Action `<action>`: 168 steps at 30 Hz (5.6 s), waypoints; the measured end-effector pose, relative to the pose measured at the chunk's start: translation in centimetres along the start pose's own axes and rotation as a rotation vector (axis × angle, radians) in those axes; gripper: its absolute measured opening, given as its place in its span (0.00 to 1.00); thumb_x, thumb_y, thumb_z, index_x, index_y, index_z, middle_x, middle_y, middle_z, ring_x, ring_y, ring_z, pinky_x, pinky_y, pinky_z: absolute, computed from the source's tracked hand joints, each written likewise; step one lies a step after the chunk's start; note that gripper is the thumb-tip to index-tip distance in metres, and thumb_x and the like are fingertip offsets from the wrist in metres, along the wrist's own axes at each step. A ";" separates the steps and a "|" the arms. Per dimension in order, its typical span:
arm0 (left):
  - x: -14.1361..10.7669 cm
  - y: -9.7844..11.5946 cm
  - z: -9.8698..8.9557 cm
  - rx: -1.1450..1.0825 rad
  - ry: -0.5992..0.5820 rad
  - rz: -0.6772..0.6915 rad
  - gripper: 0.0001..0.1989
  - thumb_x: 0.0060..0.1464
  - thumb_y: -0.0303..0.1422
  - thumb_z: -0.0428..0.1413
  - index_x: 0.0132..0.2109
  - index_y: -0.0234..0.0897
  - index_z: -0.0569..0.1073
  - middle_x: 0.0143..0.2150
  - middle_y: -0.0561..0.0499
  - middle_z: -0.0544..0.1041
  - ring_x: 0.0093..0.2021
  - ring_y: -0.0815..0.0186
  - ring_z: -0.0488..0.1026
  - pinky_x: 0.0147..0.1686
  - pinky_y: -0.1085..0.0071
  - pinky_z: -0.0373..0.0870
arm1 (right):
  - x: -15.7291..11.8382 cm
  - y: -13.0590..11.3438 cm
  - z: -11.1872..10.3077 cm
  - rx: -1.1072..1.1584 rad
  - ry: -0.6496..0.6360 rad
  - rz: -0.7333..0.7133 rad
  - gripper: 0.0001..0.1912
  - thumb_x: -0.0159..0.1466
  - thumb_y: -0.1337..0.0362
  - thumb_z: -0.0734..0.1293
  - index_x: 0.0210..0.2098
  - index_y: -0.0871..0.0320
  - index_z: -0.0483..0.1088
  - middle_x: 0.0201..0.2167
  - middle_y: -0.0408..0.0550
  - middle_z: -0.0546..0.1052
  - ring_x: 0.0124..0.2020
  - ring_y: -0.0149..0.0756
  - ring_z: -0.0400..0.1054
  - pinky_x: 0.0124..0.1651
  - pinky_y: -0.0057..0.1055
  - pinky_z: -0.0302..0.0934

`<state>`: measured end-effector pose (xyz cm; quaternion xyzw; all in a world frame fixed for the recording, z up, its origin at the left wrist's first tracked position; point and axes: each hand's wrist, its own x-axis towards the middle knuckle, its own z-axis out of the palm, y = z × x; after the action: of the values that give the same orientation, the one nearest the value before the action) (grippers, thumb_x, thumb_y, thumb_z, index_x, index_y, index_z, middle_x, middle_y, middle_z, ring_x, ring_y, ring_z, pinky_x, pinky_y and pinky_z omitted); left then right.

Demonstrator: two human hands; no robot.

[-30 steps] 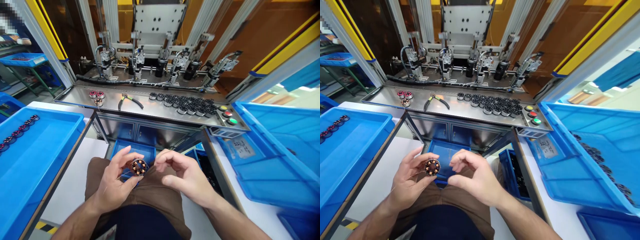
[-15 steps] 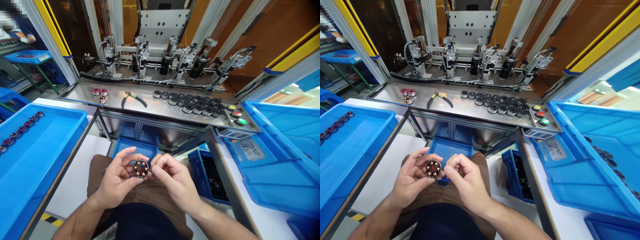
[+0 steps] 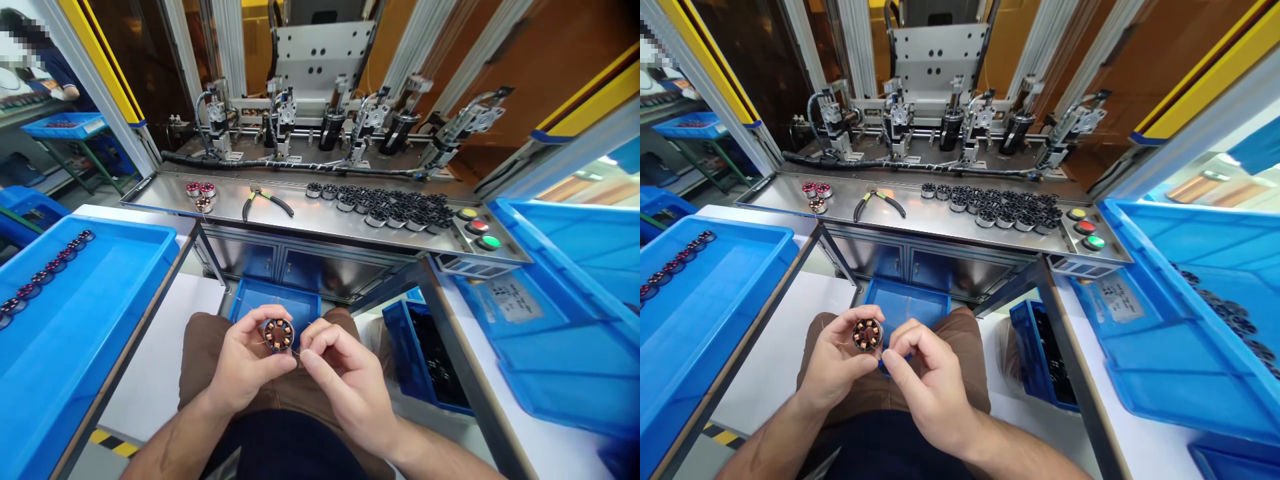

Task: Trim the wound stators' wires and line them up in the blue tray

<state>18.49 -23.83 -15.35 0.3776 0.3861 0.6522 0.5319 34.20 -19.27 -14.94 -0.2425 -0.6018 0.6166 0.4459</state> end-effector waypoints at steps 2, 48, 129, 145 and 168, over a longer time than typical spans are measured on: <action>-0.2 -0.1 0.4 0.143 0.059 0.085 0.22 0.46 0.23 0.69 0.48 0.46 0.80 0.46 0.52 0.80 0.38 0.74 0.76 0.40 0.82 0.74 | -0.2 0.2 -0.1 -0.006 0.005 0.022 0.09 0.69 0.65 0.66 0.31 0.56 0.65 0.29 0.41 0.69 0.32 0.30 0.63 0.35 0.28 0.58; -1.0 1.1 0.3 0.566 0.038 0.315 0.24 0.44 0.22 0.68 0.50 0.41 0.78 0.47 0.45 0.83 0.48 0.58 0.81 0.46 0.67 0.80 | 1.1 -0.9 -1.4 -0.413 0.061 -0.192 0.07 0.66 0.68 0.68 0.30 0.56 0.72 0.68 0.52 0.62 0.67 0.53 0.58 0.60 0.52 0.60; -0.9 2.0 1.8 -0.073 -0.091 -0.236 0.18 0.40 0.34 0.72 0.41 0.37 0.83 0.32 0.51 0.80 0.29 0.73 0.73 0.31 0.81 0.70 | 4.5 -2.2 -2.6 -0.228 -0.416 -0.652 0.10 0.65 0.56 0.71 0.42 0.55 0.77 0.53 0.55 0.75 0.58 0.46 0.69 0.60 0.50 0.64; -0.4 1.7 2.7 -0.020 -0.055 0.103 0.26 0.41 0.21 0.71 0.48 0.46 0.80 0.48 0.49 0.83 0.40 0.69 0.80 0.42 0.77 0.77 | 0.1 -2.4 -1.4 -0.688 0.170 -0.840 0.11 0.64 0.75 0.68 0.45 0.58 0.76 0.34 0.48 0.76 0.39 0.38 0.69 0.40 0.38 0.73; -0.6 1.5 0.2 0.028 -0.241 -0.079 0.20 0.60 0.43 0.59 0.56 0.41 0.73 0.35 0.49 0.75 0.31 0.67 0.75 0.33 0.72 0.72 | 0.9 -1.7 0.4 -0.467 0.172 -0.543 0.08 0.67 0.74 0.63 0.33 0.57 0.70 0.25 0.44 0.73 0.27 0.31 0.68 0.30 0.27 0.67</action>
<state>18.13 -24.60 -13.94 0.4451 0.3428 0.5752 0.5945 33.86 -18.95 -13.00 -0.2203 -0.7291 0.2990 0.5749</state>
